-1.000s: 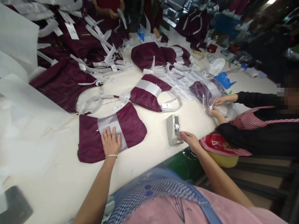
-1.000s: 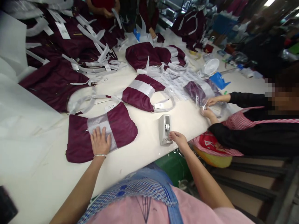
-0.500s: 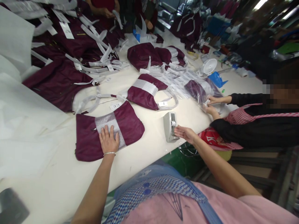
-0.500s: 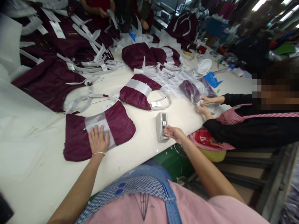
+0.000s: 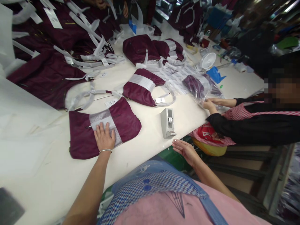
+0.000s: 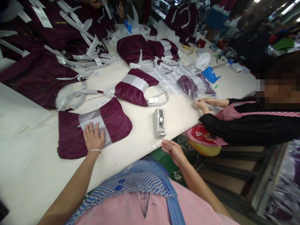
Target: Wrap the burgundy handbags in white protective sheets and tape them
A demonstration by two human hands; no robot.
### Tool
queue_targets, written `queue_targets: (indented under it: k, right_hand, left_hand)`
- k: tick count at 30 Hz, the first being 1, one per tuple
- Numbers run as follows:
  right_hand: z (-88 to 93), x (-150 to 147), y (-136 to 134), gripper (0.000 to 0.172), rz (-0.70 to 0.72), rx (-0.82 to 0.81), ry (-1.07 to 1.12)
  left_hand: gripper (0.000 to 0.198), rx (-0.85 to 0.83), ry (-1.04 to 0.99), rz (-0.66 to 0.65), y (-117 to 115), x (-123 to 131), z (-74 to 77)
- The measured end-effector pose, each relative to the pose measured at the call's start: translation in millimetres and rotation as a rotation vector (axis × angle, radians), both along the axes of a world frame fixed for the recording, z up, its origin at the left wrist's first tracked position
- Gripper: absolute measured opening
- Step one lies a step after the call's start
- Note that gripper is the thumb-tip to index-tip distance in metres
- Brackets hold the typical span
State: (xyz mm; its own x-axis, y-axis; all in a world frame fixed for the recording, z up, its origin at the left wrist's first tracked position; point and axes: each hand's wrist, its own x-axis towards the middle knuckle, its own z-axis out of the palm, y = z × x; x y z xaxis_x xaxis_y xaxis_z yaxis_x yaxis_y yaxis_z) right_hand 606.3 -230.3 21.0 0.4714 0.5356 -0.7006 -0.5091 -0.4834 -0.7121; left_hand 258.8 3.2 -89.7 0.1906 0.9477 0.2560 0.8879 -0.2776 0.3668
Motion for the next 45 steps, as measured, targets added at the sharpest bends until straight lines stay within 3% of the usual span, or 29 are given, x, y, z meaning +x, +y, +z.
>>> queue_targets:
  k: [7, 11, 14, 18, 21, 24, 28, 32, 35, 39, 45]
  right_hand:
    - [-63.4, 8, -1, 0.050, 0.019, 0.029, -0.310]
    - [-76.5, 26, 2, 0.045, 0.237, -0.033, -0.632]
    - [-67.0, 43, -7, 0.032, 0.417, -0.115, -0.893]
    - [-31.4, 61, -15, 0.027, 0.742, -0.130, -1.494]
    - [1.4, 66, 8, 0.027, 0.938, 0.030, -1.723]
    - [28.2, 57, 56, 0.026, 1.103, 0.297, -1.805]
    - [46.3, 11, 141, 0.020, 1.270, 0.673, -1.772]
    - [48.0, -68, 228, 0.019, 1.503, 0.904, -1.515]
    - [43.3, -135, 285, 0.024, 1.729, 0.922, -1.358]
    - [30.8, -213, 343, 0.024, 2.051, 0.856, -1.329]
    - [12.7, -281, 392, 0.021, 2.359, 0.757, -1.434]
  left_hand:
    - [0.056, 0.007, 0.013, 0.004, -1, 0, -1.0]
    - [0.057, 0.015, 0.018, 0.002, 0, -1, -2.1]
    - [0.056, 0.010, 0.015, 0.002, -1, -1, -2.0]
    - [0.056, 0.017, 0.008, 0.000, -1, -1, -2.4]
    - [0.056, 0.022, -0.009, -0.003, 1, -1, -4.6]
    - [0.055, 0.026, -0.021, -0.005, 3, -3, -7.6]
    - [0.054, 0.032, 0.016, 0.014, 2, -5, -8.6]
    - [0.055, 0.018, 0.067, 0.023, 4, -5, -7.1]
    - [0.056, 0.022, 0.088, 0.039, 6, -4, -6.1]
    - [0.058, 0.026, 0.100, 0.056, 6, -2, -8.9]
    - [0.059, -0.001, 0.115, 0.088, 5, 3, -16.8]
